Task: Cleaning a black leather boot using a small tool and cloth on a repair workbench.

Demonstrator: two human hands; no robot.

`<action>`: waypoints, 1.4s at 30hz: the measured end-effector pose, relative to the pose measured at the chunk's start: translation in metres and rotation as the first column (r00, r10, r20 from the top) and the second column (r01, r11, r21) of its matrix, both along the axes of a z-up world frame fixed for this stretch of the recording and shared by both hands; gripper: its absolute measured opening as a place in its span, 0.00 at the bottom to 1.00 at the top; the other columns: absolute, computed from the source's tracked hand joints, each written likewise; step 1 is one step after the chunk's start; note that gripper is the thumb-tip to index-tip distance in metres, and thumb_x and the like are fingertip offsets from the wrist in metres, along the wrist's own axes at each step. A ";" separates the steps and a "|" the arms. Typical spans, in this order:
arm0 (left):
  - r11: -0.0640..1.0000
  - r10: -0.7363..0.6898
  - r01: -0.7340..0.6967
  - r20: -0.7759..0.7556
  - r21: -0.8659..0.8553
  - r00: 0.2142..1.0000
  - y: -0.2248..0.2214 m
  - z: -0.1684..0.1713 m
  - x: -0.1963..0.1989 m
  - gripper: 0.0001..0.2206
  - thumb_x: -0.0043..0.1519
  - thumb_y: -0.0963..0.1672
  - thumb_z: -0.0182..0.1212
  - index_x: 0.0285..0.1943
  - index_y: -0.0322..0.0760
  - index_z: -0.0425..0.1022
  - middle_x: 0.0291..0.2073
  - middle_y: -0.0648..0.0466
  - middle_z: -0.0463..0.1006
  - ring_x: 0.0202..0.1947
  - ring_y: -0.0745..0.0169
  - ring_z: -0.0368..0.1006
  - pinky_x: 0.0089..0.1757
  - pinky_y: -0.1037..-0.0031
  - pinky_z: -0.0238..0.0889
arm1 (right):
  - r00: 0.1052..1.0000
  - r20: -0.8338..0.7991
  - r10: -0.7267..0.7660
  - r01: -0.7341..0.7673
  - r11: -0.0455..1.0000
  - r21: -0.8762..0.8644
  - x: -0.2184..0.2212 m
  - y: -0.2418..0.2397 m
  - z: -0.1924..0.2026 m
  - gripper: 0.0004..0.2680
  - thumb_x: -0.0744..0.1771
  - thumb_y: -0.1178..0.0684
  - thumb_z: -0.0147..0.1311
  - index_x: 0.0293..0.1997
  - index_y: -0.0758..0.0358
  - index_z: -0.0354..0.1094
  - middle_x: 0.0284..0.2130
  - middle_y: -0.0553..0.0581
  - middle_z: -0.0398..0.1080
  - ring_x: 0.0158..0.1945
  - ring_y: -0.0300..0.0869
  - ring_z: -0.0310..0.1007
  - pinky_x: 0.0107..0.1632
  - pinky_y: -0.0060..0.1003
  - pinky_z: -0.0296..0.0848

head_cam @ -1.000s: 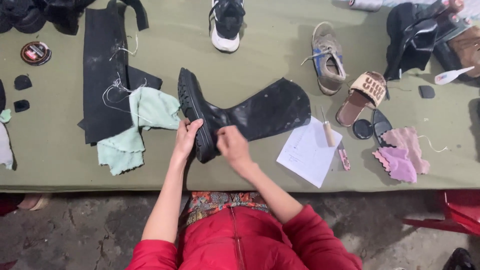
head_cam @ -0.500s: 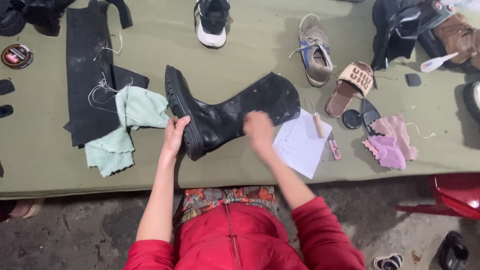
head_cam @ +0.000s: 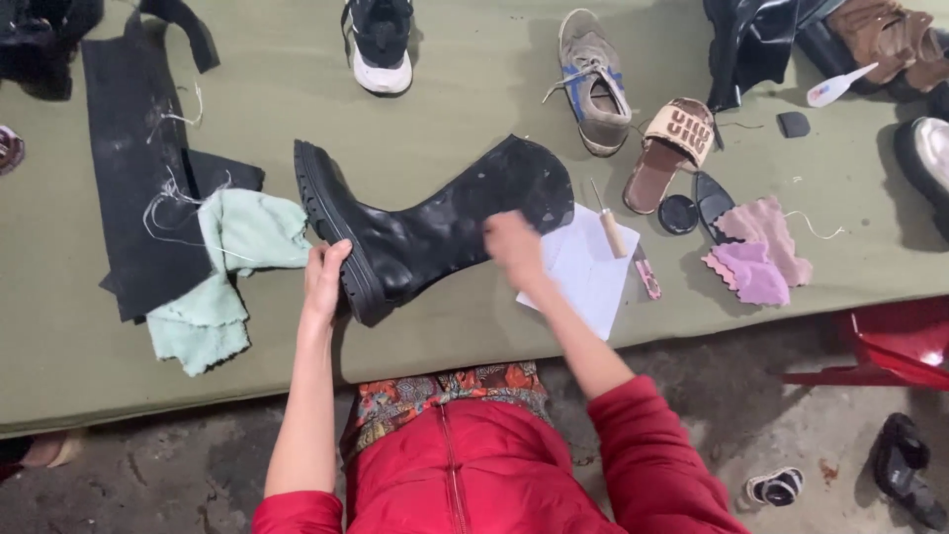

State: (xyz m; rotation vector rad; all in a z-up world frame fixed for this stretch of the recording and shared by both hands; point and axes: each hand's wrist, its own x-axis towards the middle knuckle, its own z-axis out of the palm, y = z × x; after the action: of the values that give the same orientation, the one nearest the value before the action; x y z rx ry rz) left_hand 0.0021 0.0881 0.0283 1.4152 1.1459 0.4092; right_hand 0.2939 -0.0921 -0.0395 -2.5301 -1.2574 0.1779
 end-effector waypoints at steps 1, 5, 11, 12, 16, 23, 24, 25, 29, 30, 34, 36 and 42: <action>1.000 0.018 -0.018 0.008 -0.010 1.000 -0.001 0.002 0.000 0.38 0.57 0.64 0.58 0.62 0.32 0.66 0.57 0.30 0.68 0.62 0.33 0.64 0.58 0.51 0.55 | 0.986 0.029 -0.162 0.164 0.975 -0.150 0.028 -0.002 -0.001 0.04 0.65 0.55 0.54 0.32 0.53 0.74 0.28 0.52 0.74 0.34 0.49 0.80 0.39 0.43 0.79; 1.000 0.005 -0.005 0.028 0.004 1.000 -0.001 0.000 0.000 0.38 0.59 0.63 0.57 0.62 0.30 0.65 0.57 0.29 0.67 0.62 0.32 0.63 0.58 0.50 0.54 | 0.915 0.235 -0.328 0.327 0.944 0.044 0.076 -0.054 0.005 0.05 0.67 0.54 0.53 0.47 0.52 0.65 0.37 0.58 0.67 0.35 0.54 0.77 0.42 0.52 0.76; 1.000 0.025 -0.025 0.024 0.014 0.999 -0.001 -0.004 -0.003 0.35 0.59 0.63 0.58 0.61 0.33 0.66 0.56 0.32 0.68 0.61 0.35 0.63 0.58 0.53 0.54 | 0.999 -0.019 0.034 -0.032 0.994 0.108 0.024 -0.030 0.003 0.04 0.68 0.50 0.51 0.47 0.47 0.65 0.35 0.51 0.64 0.36 0.54 0.77 0.42 0.49 0.76; 1.000 0.021 -0.022 0.023 0.012 0.999 -0.001 -0.003 -0.001 0.36 0.59 0.63 0.58 0.60 0.32 0.66 0.56 0.32 0.68 0.61 0.35 0.63 0.58 0.52 0.54 | 0.991 -0.053 -0.125 0.129 0.990 0.065 0.044 -0.033 -0.003 0.04 0.68 0.53 0.50 0.46 0.51 0.67 0.37 0.54 0.66 0.40 0.55 0.77 0.46 0.49 0.76; 1.000 0.030 -0.030 0.034 -0.004 0.999 -0.001 -0.009 0.002 0.36 0.59 0.63 0.58 0.60 0.32 0.66 0.56 0.31 0.68 0.61 0.35 0.64 0.58 0.51 0.53 | 0.946 -0.039 -0.323 0.324 0.926 0.193 0.062 -0.037 0.033 0.06 0.68 0.56 0.51 0.50 0.57 0.67 0.40 0.64 0.66 0.44 0.62 0.75 0.47 0.56 0.75; 1.000 0.026 -0.026 0.033 0.013 0.999 0.002 -0.006 0.000 0.35 0.59 0.64 0.58 0.59 0.34 0.66 0.55 0.35 0.67 0.61 0.36 0.63 0.58 0.54 0.54 | 0.939 -0.055 0.338 -0.322 0.927 0.192 -0.056 0.046 0.024 0.06 0.70 0.46 0.47 0.52 0.43 0.62 0.42 0.52 0.67 0.44 0.54 0.78 0.45 0.50 0.79; 1.000 0.019 -0.019 0.033 0.012 0.999 0.002 -0.009 0.000 0.35 0.59 0.64 0.58 0.59 0.34 0.66 0.55 0.34 0.67 0.62 0.35 0.63 0.58 0.53 0.54 | 0.969 -0.056 0.241 -0.235 0.967 0.100 -0.049 0.046 0.023 0.06 0.69 0.48 0.48 0.50 0.46 0.65 0.42 0.54 0.67 0.44 0.54 0.78 0.46 0.50 0.79; 1.000 0.011 -0.012 0.033 0.011 0.999 0.003 -0.013 0.000 0.35 0.59 0.63 0.58 0.59 0.33 0.65 0.56 0.34 0.67 0.62 0.34 0.63 0.58 0.52 0.54 | 0.989 -0.047 0.143 -0.143 0.990 0.008 -0.042 0.045 0.022 0.06 0.68 0.50 0.49 0.49 0.49 0.67 0.41 0.56 0.68 0.43 0.55 0.78 0.46 0.51 0.79; 1.000 0.004 -0.004 0.036 0.005 0.999 -0.001 -0.002 -0.002 0.36 0.59 0.63 0.58 0.59 0.32 0.66 0.56 0.32 0.67 0.62 0.35 0.62 0.59 0.52 0.53 | 0.960 0.094 -0.263 0.277 0.934 -0.224 0.068 0.006 0.030 0.06 0.68 0.51 0.51 0.42 0.45 0.75 0.35 0.49 0.70 0.38 0.47 0.80 0.41 0.47 0.80; 1.000 0.017 -0.017 0.051 0.005 0.999 0.001 -0.008 0.000 0.35 0.59 0.63 0.58 0.59 0.32 0.66 0.55 0.33 0.67 0.61 0.36 0.63 0.59 0.53 0.53 | 0.947 0.063 -0.316 0.319 0.946 -0.060 0.096 -0.019 0.036 0.06 0.68 0.52 0.52 0.46 0.47 0.74 0.38 0.55 0.70 0.42 0.54 0.79 0.44 0.52 0.78; 0.999 0.042 -0.042 0.064 -0.011 0.997 0.002 -0.013 0.002 0.35 0.59 0.62 0.59 0.61 0.33 0.66 0.56 0.32 0.67 0.61 0.36 0.62 0.59 0.54 0.52 | 0.861 0.218 -0.460 0.407 0.879 0.248 0.183 -0.128 0.040 0.07 0.68 0.54 0.55 0.49 0.46 0.69 0.40 0.53 0.66 0.46 0.52 0.76 0.48 0.49 0.76; 0.999 0.041 -0.040 0.062 -0.005 0.997 -0.004 -0.004 0.003 0.35 0.59 0.62 0.59 0.60 0.33 0.66 0.56 0.33 0.67 0.61 0.37 0.62 0.59 0.54 0.53 | 0.816 0.309 -0.489 0.433 0.870 0.236 0.216 -0.174 0.018 0.06 0.67 0.54 0.58 0.48 0.47 0.68 0.39 0.53 0.66 0.44 0.52 0.76 0.47 0.50 0.77; 0.999 0.047 -0.049 0.079 0.016 0.996 -0.004 0.000 0.003 0.35 0.60 0.61 0.60 0.60 0.31 0.66 0.55 0.32 0.66 0.60 0.36 0.63 0.59 0.53 0.53 | 0.770 0.284 -0.572 0.559 0.819 0.131 0.248 -0.225 -0.016 0.05 0.66 0.53 0.61 0.43 0.50 0.71 0.36 0.56 0.70 0.43 0.55 0.78 0.44 0.53 0.77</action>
State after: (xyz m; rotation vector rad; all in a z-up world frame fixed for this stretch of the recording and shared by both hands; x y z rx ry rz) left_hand 0.0052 0.0837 0.0286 1.3777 1.1164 0.5060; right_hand 0.5423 -0.3171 -0.0552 -2.8441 -0.5073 -0.3979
